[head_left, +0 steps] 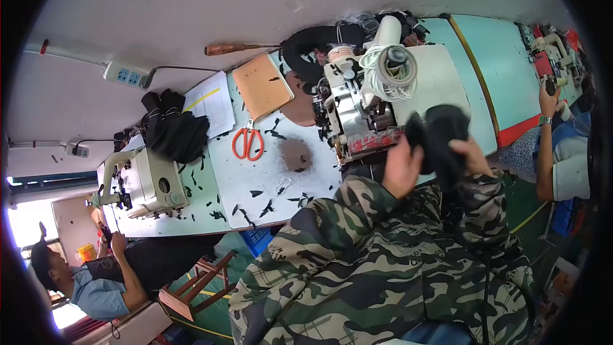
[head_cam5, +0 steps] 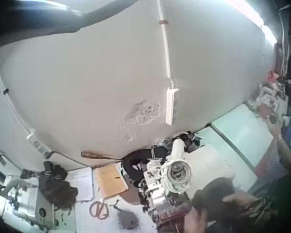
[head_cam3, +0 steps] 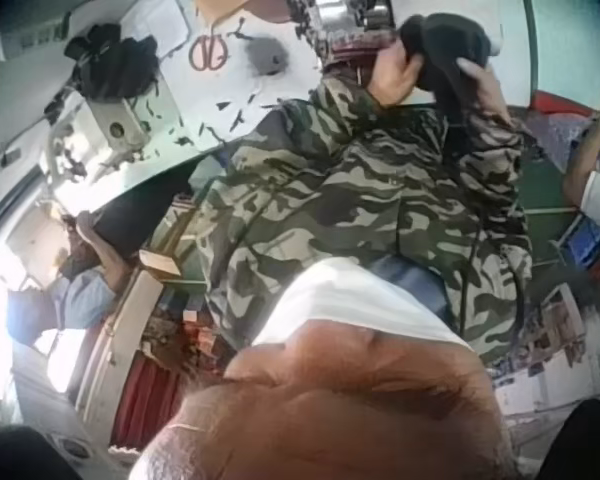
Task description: The person feeds shoe pieces through a sewing machine one by one, stitching along their edges.
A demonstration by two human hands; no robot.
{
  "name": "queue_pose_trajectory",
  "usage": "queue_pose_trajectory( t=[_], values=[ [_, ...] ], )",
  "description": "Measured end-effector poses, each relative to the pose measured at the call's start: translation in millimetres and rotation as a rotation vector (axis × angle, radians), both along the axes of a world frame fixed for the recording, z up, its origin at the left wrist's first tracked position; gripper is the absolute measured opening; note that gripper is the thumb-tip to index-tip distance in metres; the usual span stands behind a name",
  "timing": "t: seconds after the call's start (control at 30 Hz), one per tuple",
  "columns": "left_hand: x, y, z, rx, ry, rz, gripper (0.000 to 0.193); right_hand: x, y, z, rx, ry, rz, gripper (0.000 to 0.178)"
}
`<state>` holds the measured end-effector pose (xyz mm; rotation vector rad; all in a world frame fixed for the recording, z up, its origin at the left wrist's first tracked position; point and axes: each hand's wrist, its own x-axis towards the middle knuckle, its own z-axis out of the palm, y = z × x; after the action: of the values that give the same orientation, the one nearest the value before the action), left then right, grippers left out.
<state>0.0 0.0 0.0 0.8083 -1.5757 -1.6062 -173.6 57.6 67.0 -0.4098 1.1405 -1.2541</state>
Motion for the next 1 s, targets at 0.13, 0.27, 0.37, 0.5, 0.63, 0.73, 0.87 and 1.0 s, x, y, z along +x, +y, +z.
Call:
queue_pose_trajectory(
  t=[0.13, 0.27, 0.37, 0.5, 0.63, 0.73, 0.87, 1.0],
  values=[
    [43, -15, 42, -0.174, -0.239, -0.331, 0.025, 11, -19, -6, -0.032, 0.231, -0.104, 0.043],
    [193, -22, -21, -0.194, -0.668, 0.195, 0.020, -10, -14, 70, -0.185, 0.896, -0.095, 0.046],
    [286, -47, -43, -0.384, -1.365, 0.408, 0.022, -10, -35, 88, -0.281, 1.332, -0.007, 0.059],
    [289, -56, -69, -0.289, -1.294, 0.270, 0.016, -37, -70, 12, -0.316, 1.622, 0.295, 0.042],
    [270, -53, -21, -0.226, -1.079, 0.387, 0.009, 1, -48, 81, -0.067, 0.547, 0.132, 0.030],
    [236, -42, 27, -0.193, -0.900, 0.068, 0.013, -1, -3, 30, -0.392, 0.440, 1.010, 0.029],
    [185, -22, 57, -0.218, -0.647, -0.226, 0.017, 64, -26, 59, -0.112, 0.214, 0.941, 0.028],
    [154, -12, 79, -0.321, -0.492, -0.273, 0.025, 76, -33, 48, -0.013, 0.020, 0.613, 0.037]
  ],
)
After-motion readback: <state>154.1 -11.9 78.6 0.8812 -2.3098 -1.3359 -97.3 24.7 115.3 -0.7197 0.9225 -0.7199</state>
